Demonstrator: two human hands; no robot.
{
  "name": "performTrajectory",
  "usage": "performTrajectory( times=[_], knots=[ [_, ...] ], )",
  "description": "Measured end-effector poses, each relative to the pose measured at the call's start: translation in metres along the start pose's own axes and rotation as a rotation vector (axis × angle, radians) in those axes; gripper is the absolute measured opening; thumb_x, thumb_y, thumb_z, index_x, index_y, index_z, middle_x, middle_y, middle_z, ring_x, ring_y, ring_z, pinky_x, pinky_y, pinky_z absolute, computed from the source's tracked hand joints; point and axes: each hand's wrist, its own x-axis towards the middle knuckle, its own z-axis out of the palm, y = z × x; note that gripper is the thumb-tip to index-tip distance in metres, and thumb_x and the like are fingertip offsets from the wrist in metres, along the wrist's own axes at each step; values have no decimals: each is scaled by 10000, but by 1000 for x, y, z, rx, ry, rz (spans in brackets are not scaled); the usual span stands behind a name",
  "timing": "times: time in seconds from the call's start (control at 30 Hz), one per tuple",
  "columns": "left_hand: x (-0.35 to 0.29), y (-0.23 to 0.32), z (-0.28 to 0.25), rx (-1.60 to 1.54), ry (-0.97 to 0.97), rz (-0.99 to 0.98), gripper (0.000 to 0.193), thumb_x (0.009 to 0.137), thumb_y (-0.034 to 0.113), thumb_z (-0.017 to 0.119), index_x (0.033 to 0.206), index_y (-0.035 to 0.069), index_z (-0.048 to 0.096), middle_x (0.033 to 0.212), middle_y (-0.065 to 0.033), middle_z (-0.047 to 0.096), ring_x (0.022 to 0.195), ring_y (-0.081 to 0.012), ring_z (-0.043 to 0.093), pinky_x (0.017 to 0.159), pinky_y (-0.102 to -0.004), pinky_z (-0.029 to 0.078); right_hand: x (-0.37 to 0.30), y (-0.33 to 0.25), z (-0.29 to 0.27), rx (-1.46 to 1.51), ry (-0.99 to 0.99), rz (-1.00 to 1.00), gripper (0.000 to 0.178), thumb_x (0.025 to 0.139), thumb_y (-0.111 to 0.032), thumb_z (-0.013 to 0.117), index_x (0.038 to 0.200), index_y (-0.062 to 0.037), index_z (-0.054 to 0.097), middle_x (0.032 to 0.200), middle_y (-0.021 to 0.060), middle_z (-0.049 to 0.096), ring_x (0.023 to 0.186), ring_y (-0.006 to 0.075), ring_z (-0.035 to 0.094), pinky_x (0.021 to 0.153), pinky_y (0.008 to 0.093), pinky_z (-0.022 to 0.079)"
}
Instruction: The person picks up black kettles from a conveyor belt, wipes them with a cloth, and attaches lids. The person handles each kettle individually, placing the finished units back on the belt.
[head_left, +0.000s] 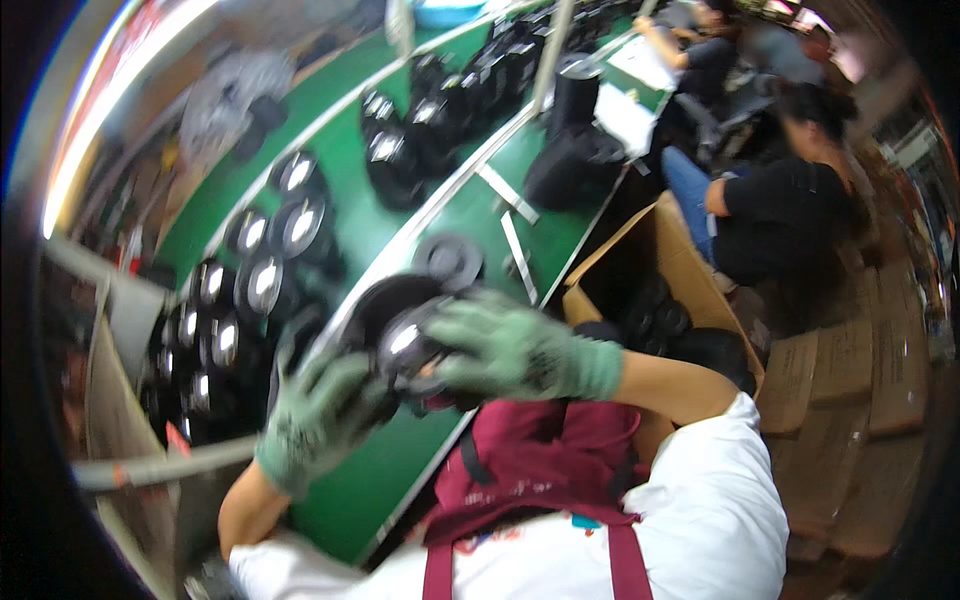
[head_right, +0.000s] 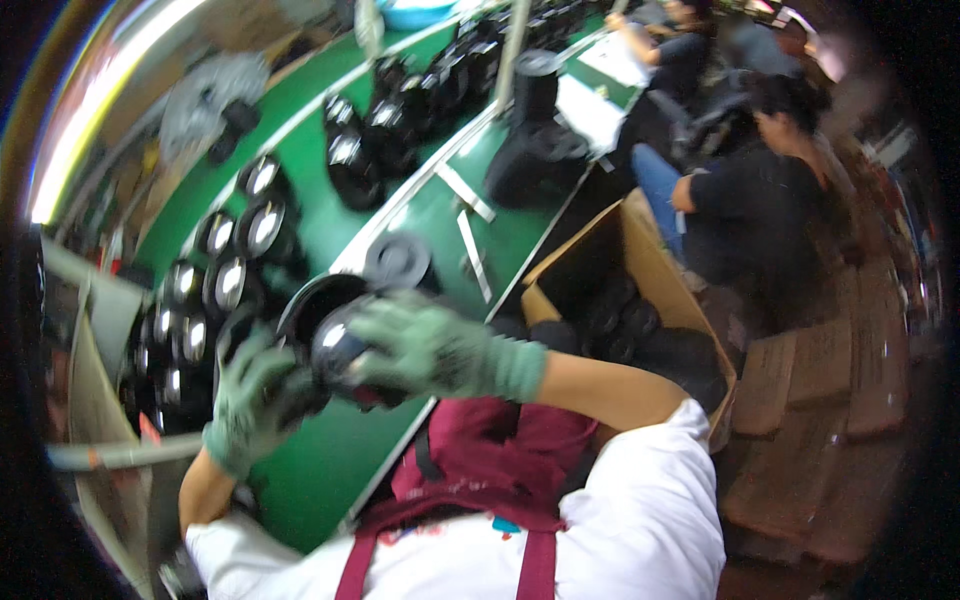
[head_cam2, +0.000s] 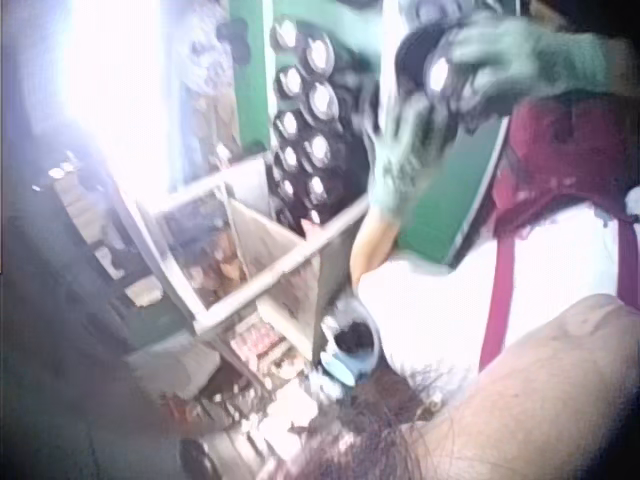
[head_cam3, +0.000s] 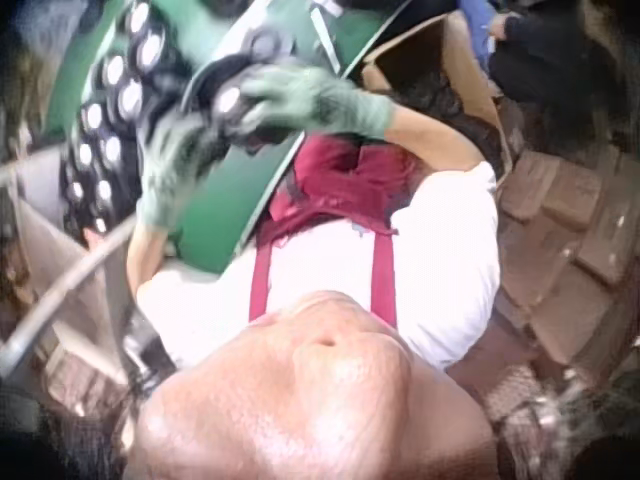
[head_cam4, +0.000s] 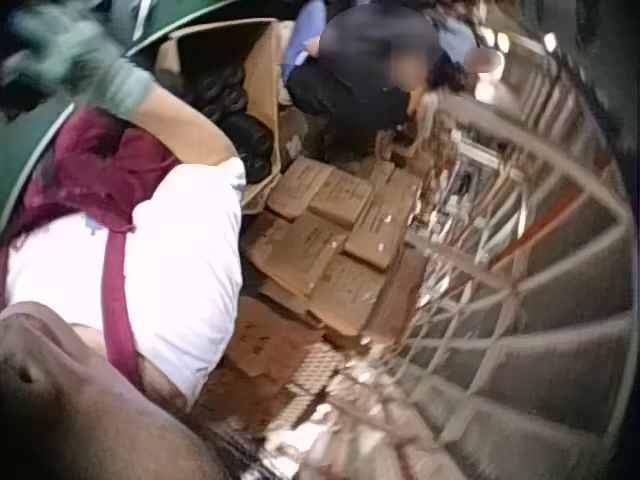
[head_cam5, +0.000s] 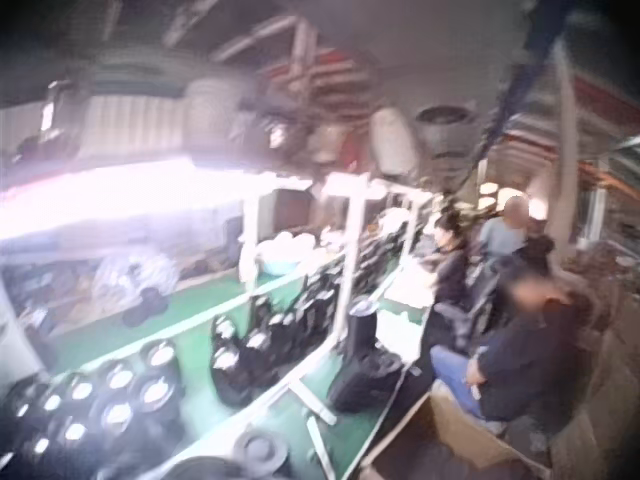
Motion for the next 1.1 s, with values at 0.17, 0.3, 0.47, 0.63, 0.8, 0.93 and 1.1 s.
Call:
performTrajectory(
  times=[0.17, 0.3, 0.47, 0.63, 0.8, 0.93, 1.1],
  knots=[
    [-62, 30, 56, -983, 190, -770, 748, 903, 156, 701, 1556, 34, 356, 1562, -162, 422, 1462, -269, 381, 1224, -416, 253, -92, -64, 2, 850, 586, 970, 646, 694, -49, 908, 1243, 13, 573, 1272, 141, 637, 1175, 241, 624, 1004, 385, 516],
    [-84, 103, 112, -1729, 64, -859, 760, 930, 154, 716, 1563, 1, 324, 1539, -137, 448, 1408, -198, 421, 1187, -362, 315, -155, -80, 30, 917, 629, 1034, 590, 722, 5, 896, 1233, 0, 599, 1129, 66, 700, 999, 140, 662, 907, 305, 549],
    [-103, 129, 159, -1493, 237, -753, 659, 901, 115, 702, 1482, -28, 427, 1384, -121, 591, 1248, -164, 543, 1099, -340, 426, -155, -100, 16, 996, 395, 1176, 594, 718, -27, 905, 1244, 7, 631, 1193, 68, 692, 1046, 147, 650, 932, 317, 537],
    [-88, 151, 141, -1955, 391, -1019, 652, 868, 106, 727, 1460, -10, 481, 1358, -116, 610, 1222, -163, 573, 1073, -344, 465, -199, -89, 23, 1188, 438, 982, 461, 973, -26, 587, 1424, -8, 493, 1376, 89, 575, 1242, 184, 562, 1090, 331, 424],
    [-126, 152, 174, -2067, 354, -1115, 421, 922, 84, 616, 1335, 6, 610, 1214, -66, 680, 1070, -147, 640, 949, -325, 541, -204, -82, 49, 1049, 298, 1043, 679, 800, 91, 588, 1453, -11, 431, 1400, 86, 516, 1345, 185, 468, 1142, 326, 354],
    [-131, 143, 172, -1830, 210, -1227, 371, 946, 125, 606, 1292, -1, 647, 1192, -83, 703, 1035, -171, 666, 939, -319, 549, -200, -73, 62, 1068, 123, 1007, 633, 729, 62, 666, 1340, -4, 512, 1255, 81, 532, 1200, 208, 550, 1076, 309, 405],
    [-167, 127, 194, -1580, 389, -1093, 374, 978, 169, 598, 1308, -3, 632, 1198, -108, 707, 1066, -186, 676, 950, -338, 562, -133, -53, 58, 769, -139, 761, 490, 708, -110, 795, 1143, 12, 605, 1104, 140, 538, 1027, 312, 588, 896, 375, 491]
  ],
)
